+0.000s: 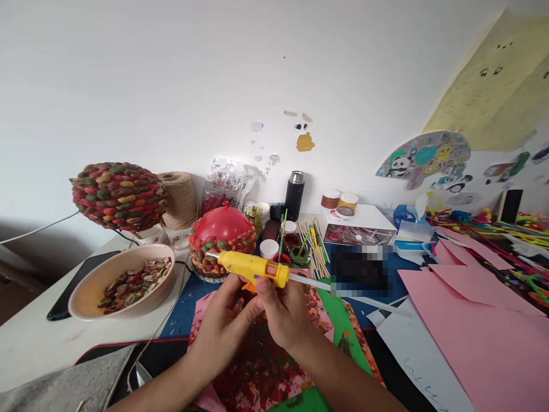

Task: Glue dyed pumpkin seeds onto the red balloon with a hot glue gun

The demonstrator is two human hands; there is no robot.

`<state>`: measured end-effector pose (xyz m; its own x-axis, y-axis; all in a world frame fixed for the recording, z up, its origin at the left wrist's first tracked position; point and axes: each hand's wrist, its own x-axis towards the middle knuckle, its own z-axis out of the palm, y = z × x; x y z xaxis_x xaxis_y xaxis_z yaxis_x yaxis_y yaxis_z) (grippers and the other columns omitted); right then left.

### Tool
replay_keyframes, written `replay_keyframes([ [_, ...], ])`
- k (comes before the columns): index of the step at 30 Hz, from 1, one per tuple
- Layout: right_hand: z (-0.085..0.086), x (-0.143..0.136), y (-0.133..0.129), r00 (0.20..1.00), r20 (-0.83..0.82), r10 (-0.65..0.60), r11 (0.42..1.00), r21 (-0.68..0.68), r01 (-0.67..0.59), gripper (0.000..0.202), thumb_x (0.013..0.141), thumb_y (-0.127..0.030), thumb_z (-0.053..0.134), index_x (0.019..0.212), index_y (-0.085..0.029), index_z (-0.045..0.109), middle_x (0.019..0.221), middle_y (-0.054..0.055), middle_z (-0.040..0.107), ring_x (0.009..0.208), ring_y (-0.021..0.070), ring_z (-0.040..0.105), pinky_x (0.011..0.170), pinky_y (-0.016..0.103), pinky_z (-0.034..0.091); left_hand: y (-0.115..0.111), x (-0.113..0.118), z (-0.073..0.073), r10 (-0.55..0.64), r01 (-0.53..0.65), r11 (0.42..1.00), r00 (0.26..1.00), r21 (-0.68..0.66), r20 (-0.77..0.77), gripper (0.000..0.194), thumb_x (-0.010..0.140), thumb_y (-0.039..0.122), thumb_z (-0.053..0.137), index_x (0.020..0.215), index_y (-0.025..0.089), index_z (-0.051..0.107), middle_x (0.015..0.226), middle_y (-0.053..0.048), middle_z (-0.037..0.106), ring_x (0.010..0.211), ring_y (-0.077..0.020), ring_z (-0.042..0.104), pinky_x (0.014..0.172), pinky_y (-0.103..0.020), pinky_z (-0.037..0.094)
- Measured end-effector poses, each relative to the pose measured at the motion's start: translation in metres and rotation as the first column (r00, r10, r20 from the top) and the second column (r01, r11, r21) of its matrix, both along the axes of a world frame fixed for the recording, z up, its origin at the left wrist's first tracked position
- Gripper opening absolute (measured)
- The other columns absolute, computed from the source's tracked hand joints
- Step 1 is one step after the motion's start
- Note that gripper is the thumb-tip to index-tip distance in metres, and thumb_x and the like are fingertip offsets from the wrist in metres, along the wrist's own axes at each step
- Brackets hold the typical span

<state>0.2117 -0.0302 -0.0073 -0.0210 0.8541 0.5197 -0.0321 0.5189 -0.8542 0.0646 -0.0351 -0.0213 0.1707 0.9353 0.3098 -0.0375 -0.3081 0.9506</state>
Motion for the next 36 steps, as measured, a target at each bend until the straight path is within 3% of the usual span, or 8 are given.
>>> replay_keyframes([
  [7,-0.001,0.002,0.002,0.995,0.099,0.007,0.999,0.047,-0.012,0.070,0.112,-0.081,0.043,0.116,-0.024,0.082,0.111,0.013,0.082,0.102,0.0300,0.079,0.096,0.039,0.064,-0.001,0.002,0.000,0.048,-0.042,0.996,0.996,0.082,-0.076,0.045,0.097,0.059,0.083,0.126,0.025,0.084,0.124,-0.011,0.084,0.116,-0.0320,0.074,0.106,-0.042,0.058],
  [11,0.000,0.002,0.000,0.993,0.109,0.044,0.999,-0.014,-0.043,0.074,0.112,-0.084,0.038,0.118,-0.026,0.084,0.117,0.014,0.083,0.112,0.0335,0.078,0.102,0.043,0.061,-0.001,0.001,0.005,0.058,-0.055,0.998,0.994,0.037,-0.098,0.048,0.091,0.067,0.085,0.107,0.022,0.089,0.106,-0.010,0.086,0.098,-0.0300,0.075,0.093,-0.039,0.060],
  [15,0.003,0.002,-0.002,0.992,0.096,0.078,0.997,-0.023,-0.076,0.077,0.111,-0.086,0.037,0.113,-0.027,0.087,0.098,0.012,0.082,0.105,0.0357,0.078,0.100,0.046,0.061,0.001,-0.006,0.013,0.076,-0.075,0.993,0.997,-0.086,0.004,0.049,0.082,0.065,0.093,0.103,0.020,0.086,0.096,-0.009,0.084,0.089,-0.0289,0.076,0.080,-0.035,0.061],
  [17,0.005,0.002,-0.002,0.996,0.066,0.066,0.998,-0.022,-0.064,0.075,0.109,-0.087,0.042,0.114,-0.027,0.088,0.086,0.010,0.078,0.094,0.0335,0.077,0.095,0.044,0.061,0.005,-0.011,0.015,0.093,-0.078,0.984,0.992,-0.163,0.089,0.051,0.083,0.063,0.093,0.109,0.020,0.083,0.094,-0.008,0.083,0.084,-0.0264,0.075,0.073,-0.032,0.060],
  [19,0.006,0.003,-0.002,0.998,-0.007,0.058,0.996,-0.066,-0.058,0.073,0.108,-0.087,0.047,0.118,-0.027,0.087,0.077,0.005,0.072,0.073,0.0268,0.071,0.076,0.038,0.061,0.009,-0.017,0.016,0.123,-0.084,0.972,0.977,-0.220,0.171,0.051,0.084,0.062,0.093,0.109,0.020,0.080,0.090,-0.006,0.081,0.078,-0.0229,0.072,0.067,-0.029,0.058],
  [23,0.006,0.005,0.003,0.983,-0.174,0.057,0.983,-0.161,-0.086,0.072,0.106,-0.086,0.054,0.105,-0.020,0.086,0.063,-0.002,0.057,0.048,0.0150,0.054,0.047,0.026,0.043,0.015,-0.019,0.019,0.058,0.011,0.967,0.964,-0.255,0.259,0.048,0.082,0.062,0.093,0.095,0.020,0.072,0.076,-0.003,0.076,0.066,-0.0206,0.068,0.060,-0.027,0.053],
  [28,0.004,0.006,0.009,0.967,-0.250,-0.046,0.982,-0.187,-0.002,0.059,0.099,-0.080,0.073,0.097,-0.021,0.080,0.058,-0.006,0.054,0.043,0.0117,0.052,0.044,0.023,0.040,0.014,-0.013,0.030,-0.073,0.147,0.966,0.944,-0.214,0.323,0.046,0.088,0.060,0.090,0.082,0.019,0.070,0.064,-0.001,0.068,0.055,-0.0172,0.064,0.059,-0.028,0.053],
  [36,0.001,0.005,0.004,0.985,-0.156,-0.079,0.989,-0.134,0.059,0.056,0.105,-0.074,0.070,0.091,-0.020,0.077,0.056,-0.006,0.054,0.045,0.0121,0.050,0.047,0.025,0.039,0.011,-0.009,0.027,-0.144,0.259,0.923,0.918,-0.283,0.369,0.047,0.087,0.060,0.091,0.081,0.017,0.072,0.068,-0.002,0.068,0.056,-0.0167,0.063,0.056,-0.028,0.052],
])
